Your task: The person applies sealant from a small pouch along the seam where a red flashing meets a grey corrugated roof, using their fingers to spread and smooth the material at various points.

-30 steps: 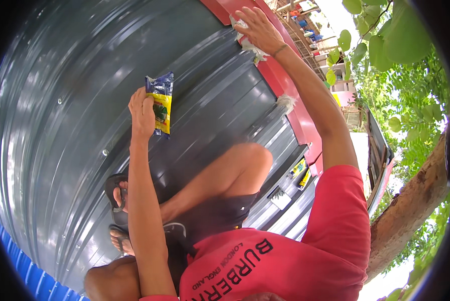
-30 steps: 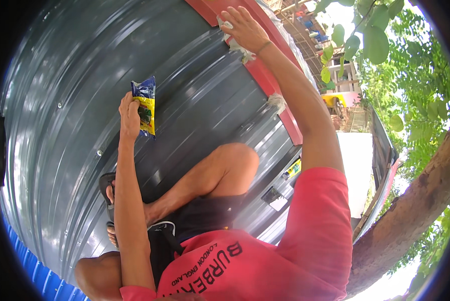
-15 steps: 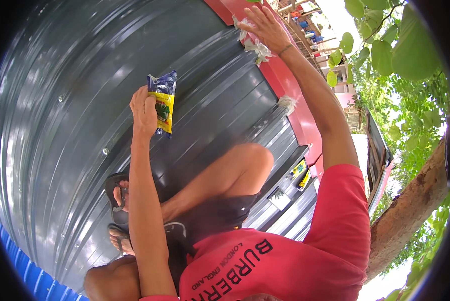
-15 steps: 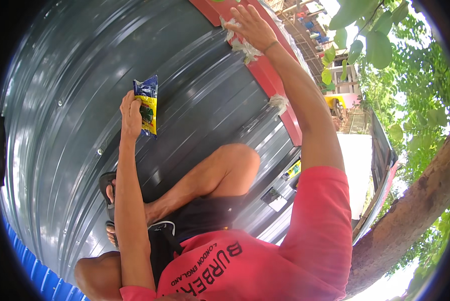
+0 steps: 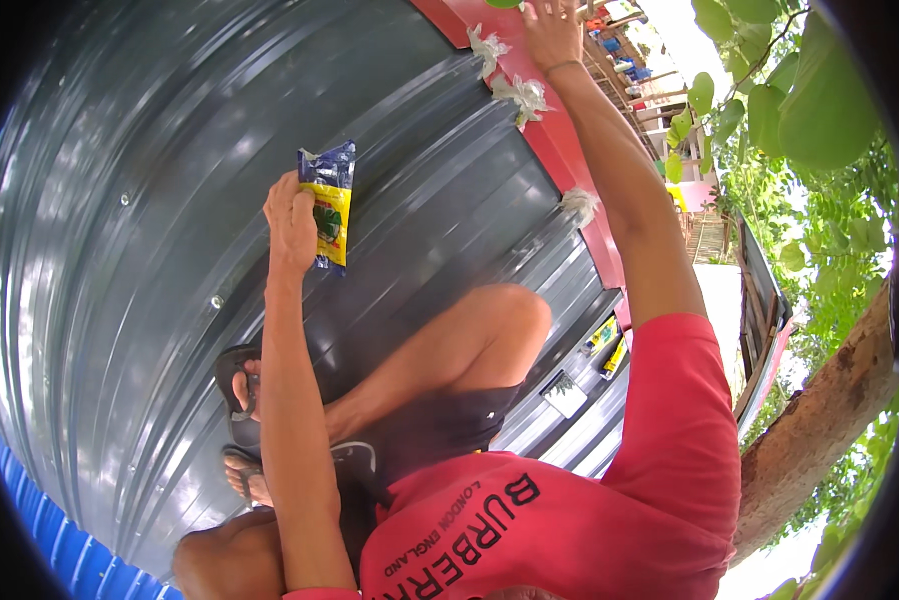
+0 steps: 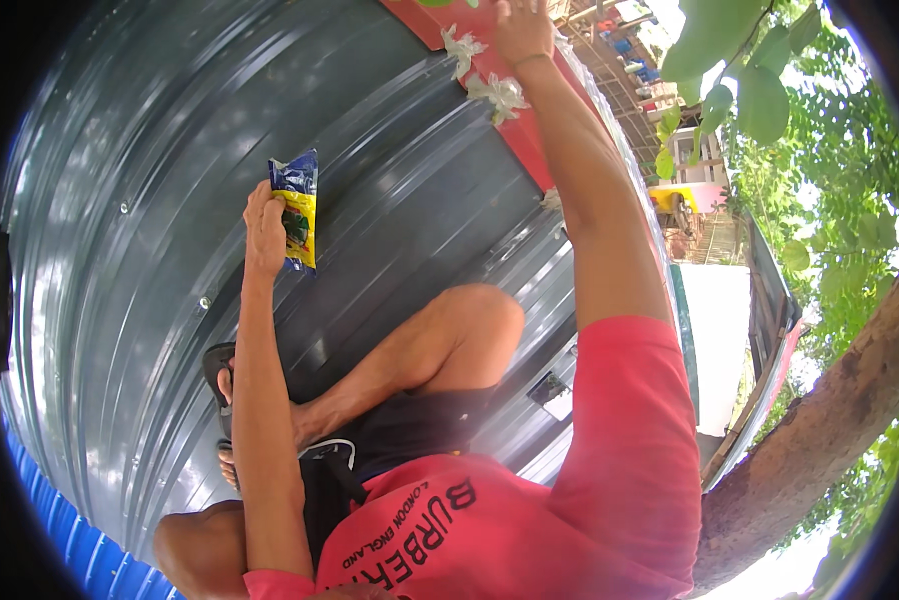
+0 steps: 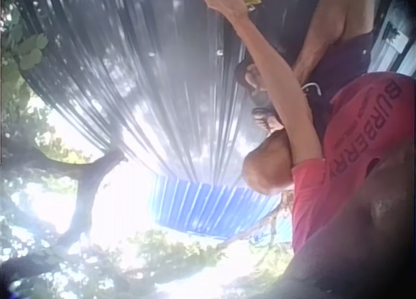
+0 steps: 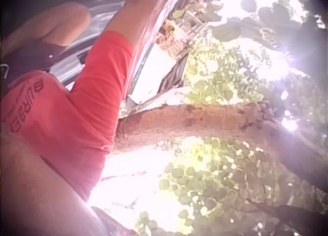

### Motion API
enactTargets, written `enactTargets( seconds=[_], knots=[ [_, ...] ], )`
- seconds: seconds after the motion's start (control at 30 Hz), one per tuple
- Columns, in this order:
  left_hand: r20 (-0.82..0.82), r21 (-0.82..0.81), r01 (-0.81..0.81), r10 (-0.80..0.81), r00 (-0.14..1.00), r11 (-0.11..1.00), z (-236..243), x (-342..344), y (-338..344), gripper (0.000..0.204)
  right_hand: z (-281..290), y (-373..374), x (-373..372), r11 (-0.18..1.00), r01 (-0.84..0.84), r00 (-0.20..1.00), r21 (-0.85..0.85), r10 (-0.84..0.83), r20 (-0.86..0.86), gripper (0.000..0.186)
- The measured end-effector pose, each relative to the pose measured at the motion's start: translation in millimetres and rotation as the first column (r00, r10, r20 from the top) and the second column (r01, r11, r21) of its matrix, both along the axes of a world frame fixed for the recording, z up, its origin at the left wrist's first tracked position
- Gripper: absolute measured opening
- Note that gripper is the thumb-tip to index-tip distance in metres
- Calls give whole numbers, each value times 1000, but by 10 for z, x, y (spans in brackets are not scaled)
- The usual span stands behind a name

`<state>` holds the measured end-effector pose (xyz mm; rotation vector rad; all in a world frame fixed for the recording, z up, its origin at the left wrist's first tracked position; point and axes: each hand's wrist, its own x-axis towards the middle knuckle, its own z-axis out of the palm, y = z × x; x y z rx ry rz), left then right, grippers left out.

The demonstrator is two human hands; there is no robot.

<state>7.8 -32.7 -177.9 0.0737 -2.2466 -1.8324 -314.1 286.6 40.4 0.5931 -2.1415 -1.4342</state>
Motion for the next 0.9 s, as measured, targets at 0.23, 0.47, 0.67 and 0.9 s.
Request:
enactTargets(
  seconds=[0.23, 0.47, 0.67, 0.9],
  knots=[
    [-92, -248, -69, 48, 995, 966, -137, 154, -149, 12, -91, -487, 870, 864, -186, 946, -467, 286, 152, 53],
    [233, 354, -217, 139, 962, 910, -169, 10, -131, 23, -405, -1289, 2188, -108, 320, 800, -941, 563, 207, 51],
    [82, 255, -155, 138, 987, 954, 423, 302, -214, 22, -800, -1825, 2770, -327, 659, 617, -677, 750, 239, 69],
    [127, 138, -189, 172, 977, 972, 1002, 386, -92, 21, -803, -1825, 3022, -415, 783, 534, -464, 831, 156, 94]
  ],
)
